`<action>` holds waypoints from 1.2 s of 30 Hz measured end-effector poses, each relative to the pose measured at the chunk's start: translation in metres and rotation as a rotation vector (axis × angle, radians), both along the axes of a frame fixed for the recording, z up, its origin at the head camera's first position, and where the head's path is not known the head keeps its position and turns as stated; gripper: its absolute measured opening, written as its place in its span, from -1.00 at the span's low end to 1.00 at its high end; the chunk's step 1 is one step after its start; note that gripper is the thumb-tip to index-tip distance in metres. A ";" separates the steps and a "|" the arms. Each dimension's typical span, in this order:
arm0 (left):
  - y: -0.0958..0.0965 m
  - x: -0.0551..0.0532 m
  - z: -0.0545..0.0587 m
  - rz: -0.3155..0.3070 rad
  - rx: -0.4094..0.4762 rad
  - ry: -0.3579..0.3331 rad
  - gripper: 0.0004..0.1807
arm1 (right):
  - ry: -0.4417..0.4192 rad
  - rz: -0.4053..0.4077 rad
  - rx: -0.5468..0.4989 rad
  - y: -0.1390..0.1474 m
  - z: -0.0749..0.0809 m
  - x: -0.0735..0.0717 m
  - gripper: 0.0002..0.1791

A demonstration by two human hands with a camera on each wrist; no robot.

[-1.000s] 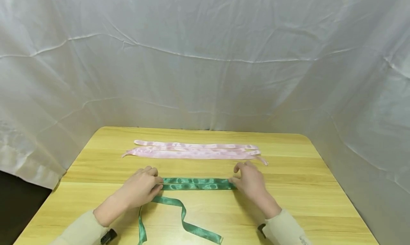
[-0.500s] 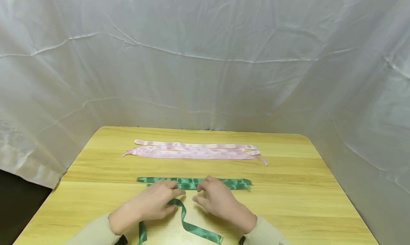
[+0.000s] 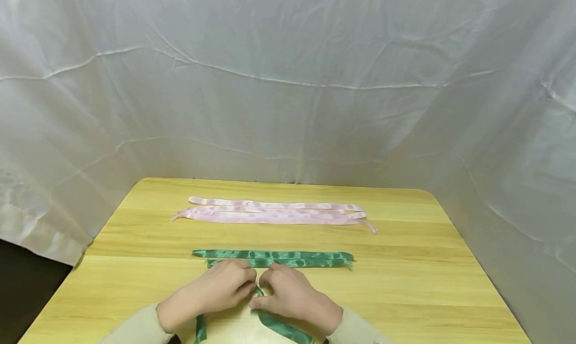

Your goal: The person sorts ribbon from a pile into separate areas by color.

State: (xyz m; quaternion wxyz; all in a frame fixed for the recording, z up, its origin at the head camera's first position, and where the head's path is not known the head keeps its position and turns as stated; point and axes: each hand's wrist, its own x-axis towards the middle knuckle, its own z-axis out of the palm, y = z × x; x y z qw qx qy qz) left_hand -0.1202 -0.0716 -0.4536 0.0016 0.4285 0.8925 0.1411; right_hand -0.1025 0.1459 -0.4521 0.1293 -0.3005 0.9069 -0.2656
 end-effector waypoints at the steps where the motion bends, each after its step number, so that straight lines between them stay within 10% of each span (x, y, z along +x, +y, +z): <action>1: 0.000 0.000 0.001 -0.003 0.019 -0.021 -0.75 | -0.007 0.001 -0.011 0.000 0.000 0.000 -0.58; 17: -0.002 -0.001 0.011 -0.032 0.148 -0.186 -0.77 | 0.088 -0.087 -0.195 0.004 0.012 0.002 -0.83; 36: -0.031 -0.010 0.026 -0.061 0.236 -0.291 -0.77 | 0.146 -0.179 -0.179 0.049 0.025 -0.003 -0.87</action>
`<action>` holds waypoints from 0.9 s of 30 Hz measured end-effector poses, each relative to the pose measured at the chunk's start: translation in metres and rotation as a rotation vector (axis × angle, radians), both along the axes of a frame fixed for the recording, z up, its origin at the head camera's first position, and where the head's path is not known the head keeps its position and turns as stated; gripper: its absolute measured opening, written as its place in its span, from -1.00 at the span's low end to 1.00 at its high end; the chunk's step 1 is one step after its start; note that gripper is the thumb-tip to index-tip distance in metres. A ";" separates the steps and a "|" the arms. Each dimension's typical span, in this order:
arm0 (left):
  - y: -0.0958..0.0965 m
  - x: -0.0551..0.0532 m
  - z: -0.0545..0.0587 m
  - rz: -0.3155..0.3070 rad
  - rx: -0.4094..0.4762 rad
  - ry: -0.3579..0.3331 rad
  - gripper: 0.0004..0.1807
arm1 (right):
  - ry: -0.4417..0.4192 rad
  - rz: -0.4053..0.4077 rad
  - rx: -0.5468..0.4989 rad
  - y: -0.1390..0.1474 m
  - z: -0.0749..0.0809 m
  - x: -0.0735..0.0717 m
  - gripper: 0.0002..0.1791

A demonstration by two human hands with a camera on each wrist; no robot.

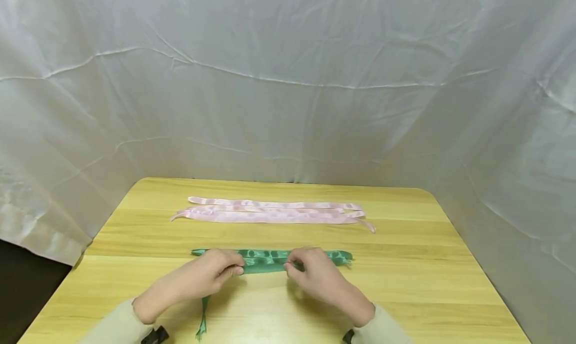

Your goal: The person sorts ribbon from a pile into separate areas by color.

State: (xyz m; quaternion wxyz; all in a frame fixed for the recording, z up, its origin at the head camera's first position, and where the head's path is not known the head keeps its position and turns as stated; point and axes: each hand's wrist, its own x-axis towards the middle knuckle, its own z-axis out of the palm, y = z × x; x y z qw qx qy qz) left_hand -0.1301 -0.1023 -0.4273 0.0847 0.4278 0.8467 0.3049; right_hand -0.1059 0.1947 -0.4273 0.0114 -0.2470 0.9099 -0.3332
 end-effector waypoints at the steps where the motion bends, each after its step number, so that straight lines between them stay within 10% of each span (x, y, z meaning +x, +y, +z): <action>1: -0.002 -0.001 0.000 0.006 0.000 -0.006 -0.77 | 0.004 -0.003 -0.001 0.003 0.000 0.000 -0.88; 27: -0.059 -0.013 -0.006 0.204 -0.041 -0.044 -0.74 | -0.088 -0.139 0.033 0.064 0.004 0.002 -0.87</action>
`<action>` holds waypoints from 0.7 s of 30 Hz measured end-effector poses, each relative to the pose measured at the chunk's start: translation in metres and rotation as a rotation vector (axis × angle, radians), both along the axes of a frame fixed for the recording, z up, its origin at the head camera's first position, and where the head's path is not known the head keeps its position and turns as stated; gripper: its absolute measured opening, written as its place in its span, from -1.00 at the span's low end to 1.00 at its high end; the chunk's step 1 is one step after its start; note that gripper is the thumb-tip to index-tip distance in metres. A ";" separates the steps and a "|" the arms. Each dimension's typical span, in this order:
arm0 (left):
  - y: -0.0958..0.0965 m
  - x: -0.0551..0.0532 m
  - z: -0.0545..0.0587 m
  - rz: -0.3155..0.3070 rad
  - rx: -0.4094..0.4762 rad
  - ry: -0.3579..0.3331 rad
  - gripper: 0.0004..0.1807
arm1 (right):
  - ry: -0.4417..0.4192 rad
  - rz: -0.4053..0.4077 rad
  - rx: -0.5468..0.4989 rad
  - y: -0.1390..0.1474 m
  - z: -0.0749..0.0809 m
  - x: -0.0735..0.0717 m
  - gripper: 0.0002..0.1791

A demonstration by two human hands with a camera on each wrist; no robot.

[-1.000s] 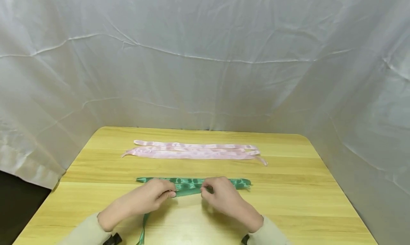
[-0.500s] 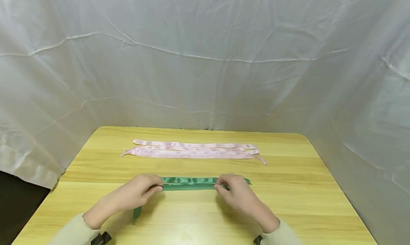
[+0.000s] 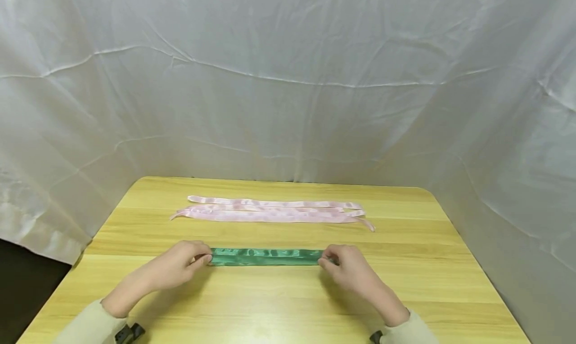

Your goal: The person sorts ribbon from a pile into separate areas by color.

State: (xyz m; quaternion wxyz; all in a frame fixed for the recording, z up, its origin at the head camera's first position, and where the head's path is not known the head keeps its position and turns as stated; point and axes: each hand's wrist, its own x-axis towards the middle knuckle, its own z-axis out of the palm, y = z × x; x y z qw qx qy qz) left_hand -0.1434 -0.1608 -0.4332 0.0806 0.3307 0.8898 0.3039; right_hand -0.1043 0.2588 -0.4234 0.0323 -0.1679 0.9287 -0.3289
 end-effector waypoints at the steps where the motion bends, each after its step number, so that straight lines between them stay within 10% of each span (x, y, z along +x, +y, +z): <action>1: -0.002 0.000 -0.001 0.004 -0.006 -0.005 -0.74 | -0.006 -0.006 0.005 0.002 0.000 0.000 -0.87; 21: -0.014 0.002 -0.012 0.115 -0.104 -0.066 -0.59 | -0.062 -0.094 0.122 0.035 -0.019 -0.001 -0.80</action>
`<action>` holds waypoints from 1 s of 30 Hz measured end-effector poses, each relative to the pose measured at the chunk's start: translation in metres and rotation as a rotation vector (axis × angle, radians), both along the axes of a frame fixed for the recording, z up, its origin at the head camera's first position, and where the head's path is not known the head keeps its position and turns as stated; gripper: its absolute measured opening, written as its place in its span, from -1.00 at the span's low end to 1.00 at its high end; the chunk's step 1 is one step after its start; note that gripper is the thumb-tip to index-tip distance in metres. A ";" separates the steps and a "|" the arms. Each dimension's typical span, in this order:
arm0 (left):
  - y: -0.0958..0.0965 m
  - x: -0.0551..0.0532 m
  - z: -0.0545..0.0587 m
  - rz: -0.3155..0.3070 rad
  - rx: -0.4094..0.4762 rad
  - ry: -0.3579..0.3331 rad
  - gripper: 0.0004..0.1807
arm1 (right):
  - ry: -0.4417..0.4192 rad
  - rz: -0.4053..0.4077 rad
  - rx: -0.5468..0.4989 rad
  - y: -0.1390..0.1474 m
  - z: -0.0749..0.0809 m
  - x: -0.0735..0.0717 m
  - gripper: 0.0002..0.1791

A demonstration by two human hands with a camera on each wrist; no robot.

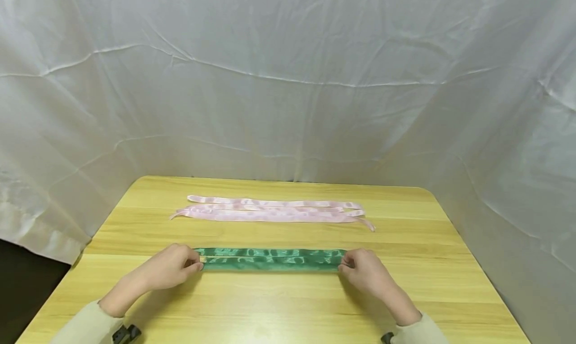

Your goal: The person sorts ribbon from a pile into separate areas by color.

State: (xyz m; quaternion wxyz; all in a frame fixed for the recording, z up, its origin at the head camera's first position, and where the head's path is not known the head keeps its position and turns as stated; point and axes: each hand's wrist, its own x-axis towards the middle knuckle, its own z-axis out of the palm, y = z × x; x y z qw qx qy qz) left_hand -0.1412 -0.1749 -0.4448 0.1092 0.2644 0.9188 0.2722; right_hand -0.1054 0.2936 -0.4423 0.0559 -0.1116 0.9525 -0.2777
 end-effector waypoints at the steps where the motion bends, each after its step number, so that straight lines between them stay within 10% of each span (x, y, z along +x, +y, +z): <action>1: 0.000 0.000 0.000 0.011 -0.013 0.006 -0.60 | 0.002 -0.007 0.012 0.000 -0.001 0.000 -0.79; 30: 0.006 0.005 0.000 0.200 -0.179 0.017 -0.40 | -0.045 -0.158 0.221 -0.011 0.010 -0.004 -0.85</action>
